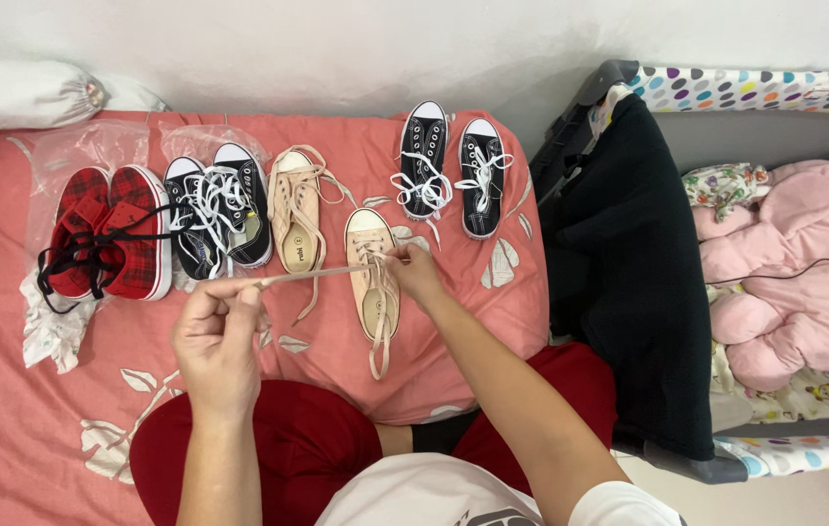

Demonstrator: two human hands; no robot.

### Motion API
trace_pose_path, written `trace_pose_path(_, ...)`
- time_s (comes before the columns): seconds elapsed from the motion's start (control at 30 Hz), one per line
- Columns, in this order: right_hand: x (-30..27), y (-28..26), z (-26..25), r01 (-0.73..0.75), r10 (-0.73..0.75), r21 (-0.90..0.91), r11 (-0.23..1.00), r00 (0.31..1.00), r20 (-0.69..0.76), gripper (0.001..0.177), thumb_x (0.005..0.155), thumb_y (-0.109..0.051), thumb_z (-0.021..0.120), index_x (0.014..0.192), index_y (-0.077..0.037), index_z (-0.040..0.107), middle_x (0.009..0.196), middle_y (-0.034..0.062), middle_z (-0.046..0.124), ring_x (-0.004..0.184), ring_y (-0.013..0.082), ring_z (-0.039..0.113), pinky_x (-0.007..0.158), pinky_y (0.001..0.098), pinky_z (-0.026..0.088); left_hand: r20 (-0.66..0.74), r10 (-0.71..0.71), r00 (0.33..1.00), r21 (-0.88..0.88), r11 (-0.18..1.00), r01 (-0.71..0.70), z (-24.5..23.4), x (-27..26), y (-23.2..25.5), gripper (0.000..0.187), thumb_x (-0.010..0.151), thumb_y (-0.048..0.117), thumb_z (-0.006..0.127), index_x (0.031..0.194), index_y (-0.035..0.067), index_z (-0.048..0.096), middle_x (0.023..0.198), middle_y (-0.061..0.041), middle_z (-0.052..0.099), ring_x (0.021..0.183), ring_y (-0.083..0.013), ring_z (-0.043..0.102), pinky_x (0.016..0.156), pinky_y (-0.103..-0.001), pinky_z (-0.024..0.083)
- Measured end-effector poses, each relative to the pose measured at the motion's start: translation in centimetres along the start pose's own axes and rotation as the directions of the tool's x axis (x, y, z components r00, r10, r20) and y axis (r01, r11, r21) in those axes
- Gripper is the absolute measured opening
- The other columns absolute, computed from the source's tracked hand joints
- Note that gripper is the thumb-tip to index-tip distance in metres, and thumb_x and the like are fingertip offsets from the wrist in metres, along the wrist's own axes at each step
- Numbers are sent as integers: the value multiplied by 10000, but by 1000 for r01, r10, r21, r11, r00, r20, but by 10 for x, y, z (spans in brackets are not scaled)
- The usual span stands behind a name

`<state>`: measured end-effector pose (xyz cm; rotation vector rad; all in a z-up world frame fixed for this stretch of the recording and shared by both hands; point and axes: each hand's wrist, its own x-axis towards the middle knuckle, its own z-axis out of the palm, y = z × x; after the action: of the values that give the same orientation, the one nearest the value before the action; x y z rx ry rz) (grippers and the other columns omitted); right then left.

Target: The person unlaces a pair of black canvas shoes and then proceeds to re-lace a pair of beige canvas shoes. The person threads the laces through the eyelets and ties them into a bow.

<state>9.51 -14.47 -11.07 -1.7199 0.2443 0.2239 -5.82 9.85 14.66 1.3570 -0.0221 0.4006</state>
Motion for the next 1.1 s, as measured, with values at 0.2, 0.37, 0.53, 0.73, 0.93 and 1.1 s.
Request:
trace_pose_path(0.2,3,-8,-7,173,-170,-57,983,985,41,271,866,-85,695,1129,-38,647,1077,31,684,940,122,654,825,291,563,610,-256,750,207,965,161,-16,12,-2,75,920,43,661,953,29,727,845,8,699,772,-66,620,691,-246,515)
trace_pose_path(0.37,-8,-23,3,304,-325,-350,886,946,-1,232,820,-102,766,1034,-49,693,936,74,701,809,177,700,753,310,584,600,-505,621,552,822,136,3,20,-51,149,895,159,700,923,18,739,768,-19,683,711,-78,585,667,-266,503)
trace_pose_path(0.53,-3,-23,7,315,-368,-442,840,929,-37,141,858,-139,746,980,-71,732,870,56,729,784,183,713,726,304,552,366,-654,662,799,585,136,23,29,-93,255,900,280,718,1002,48,750,799,-105,745,725,-183,667,718,-319,531)
trace_pose_path(0.73,19,-14,-1,-175,105,259,950,959,265,142,936,-190,658,999,-66,684,809,0,664,659,92,563,583,249,449,113,-490,864,834,520,186,47,30,-144,319,937,304,682,1131,50,682,994,-145,748,904,-311,723,821,-422,545)
trace_pose_path(0.93,18,-11,-6,15,-13,-7,1000,980,198,170,926,-215,693,1011,-74,647,824,-17,651,681,60,561,594,237,463,128,-244,961,801,597,45,63,19,-181,330,865,198,727,1153,55,655,1075,-150,692,934,-325,692,825,-454,532)
trace_pose_path(1.1,23,-12,-13,265,-193,-253,931,942,275,241,898,-269,742,976,-45,698,817,-15,673,715,48,581,629,230,501,153,-57,987,788,609,-87,69,16,-187,310,820,141,755,1082,26,633,990,-174,667,927,-381,646,801,-476,511)
